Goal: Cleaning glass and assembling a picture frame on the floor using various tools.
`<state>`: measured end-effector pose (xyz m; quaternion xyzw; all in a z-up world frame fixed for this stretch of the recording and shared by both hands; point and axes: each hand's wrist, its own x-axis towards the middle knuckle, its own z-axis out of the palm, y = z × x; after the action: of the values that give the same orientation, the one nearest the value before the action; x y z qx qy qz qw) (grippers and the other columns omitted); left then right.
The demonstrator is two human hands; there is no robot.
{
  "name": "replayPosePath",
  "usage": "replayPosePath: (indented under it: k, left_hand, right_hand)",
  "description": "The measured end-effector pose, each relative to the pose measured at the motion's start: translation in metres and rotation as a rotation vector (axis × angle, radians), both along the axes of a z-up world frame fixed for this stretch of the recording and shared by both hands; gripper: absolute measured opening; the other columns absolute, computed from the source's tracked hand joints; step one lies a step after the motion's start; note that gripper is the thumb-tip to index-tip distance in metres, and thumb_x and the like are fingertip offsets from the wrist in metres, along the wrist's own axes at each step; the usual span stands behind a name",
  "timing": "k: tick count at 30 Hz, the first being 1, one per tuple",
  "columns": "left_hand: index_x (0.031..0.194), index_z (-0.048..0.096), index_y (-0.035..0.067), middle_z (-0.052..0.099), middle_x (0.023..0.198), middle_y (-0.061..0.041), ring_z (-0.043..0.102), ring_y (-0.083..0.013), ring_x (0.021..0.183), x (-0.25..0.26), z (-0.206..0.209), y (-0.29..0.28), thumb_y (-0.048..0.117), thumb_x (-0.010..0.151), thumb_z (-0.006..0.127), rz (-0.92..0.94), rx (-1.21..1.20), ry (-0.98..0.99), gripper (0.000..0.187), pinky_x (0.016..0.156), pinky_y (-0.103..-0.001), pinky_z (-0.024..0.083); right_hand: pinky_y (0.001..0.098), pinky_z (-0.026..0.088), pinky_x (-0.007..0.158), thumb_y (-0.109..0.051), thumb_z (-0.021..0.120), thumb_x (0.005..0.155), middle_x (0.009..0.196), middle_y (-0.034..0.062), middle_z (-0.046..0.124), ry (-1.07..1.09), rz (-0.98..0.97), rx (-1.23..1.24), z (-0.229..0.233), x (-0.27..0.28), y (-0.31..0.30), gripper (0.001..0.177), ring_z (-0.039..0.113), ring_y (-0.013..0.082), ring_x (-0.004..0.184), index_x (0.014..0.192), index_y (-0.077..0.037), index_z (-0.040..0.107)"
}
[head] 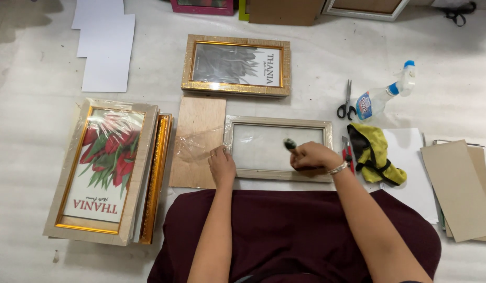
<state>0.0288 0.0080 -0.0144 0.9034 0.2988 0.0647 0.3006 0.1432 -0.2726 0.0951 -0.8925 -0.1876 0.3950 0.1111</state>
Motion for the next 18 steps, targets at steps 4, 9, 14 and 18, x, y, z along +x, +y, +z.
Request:
replayPosePath:
  k: [4,9,14,18]
  left_hand:
    - [0.116,0.066,0.014,0.062,0.115,-0.014,0.063,-0.0436,0.106,0.000,0.008,0.002,0.028,0.098,0.055,0.118,-0.156,-0.069,0.025,0.094,-0.054,0.051]
    - [0.114,0.067,0.013,0.065,0.113,-0.016,0.063,-0.0458,0.107,0.001,0.016,0.003,0.034,0.099,0.053,0.166,-0.252,-0.070,0.029,0.097,-0.054,0.048]
    - [0.117,0.067,0.007,0.064,0.118,-0.025,0.057,-0.0483,0.119,-0.001,0.042,0.005,0.043,0.107,0.038,0.214,-0.443,-0.051,0.047,0.105,-0.053,0.042]
    - [0.122,0.066,0.005,0.063,0.122,-0.026,0.056,-0.0469,0.123,0.001,0.050,0.007,0.046,0.111,0.029,0.223,-0.496,-0.060,0.056,0.108,-0.052,0.041]
  right_hand:
    - [0.0423,0.056,0.096,-0.047,0.082,0.072,0.099,0.0085,0.080,0.032,0.007,0.038,-0.005,-0.001,0.032,0.032,0.072,0.0326,0.108,0.098,-0.029,0.082]
    - [0.0474,0.055,0.094,-0.040,0.082,0.074,0.097,0.0145,0.079,0.094,-0.039,0.216,-0.001,-0.008,0.074,0.032,0.071,0.0393,0.107,0.098,-0.018,0.081]
    - [0.0473,0.054,0.095,-0.035,0.081,0.077,0.096,0.0167,0.078,0.120,-0.025,0.369,-0.010,-0.013,0.105,0.029,0.070,0.0404,0.107,0.098,-0.015,0.079]
    - [0.0445,0.054,0.095,-0.039,0.083,0.075,0.097,0.0121,0.079,0.136,-0.108,0.445,-0.005,-0.016,0.126,0.030,0.071,0.0349,0.108,0.096,-0.019,0.080]
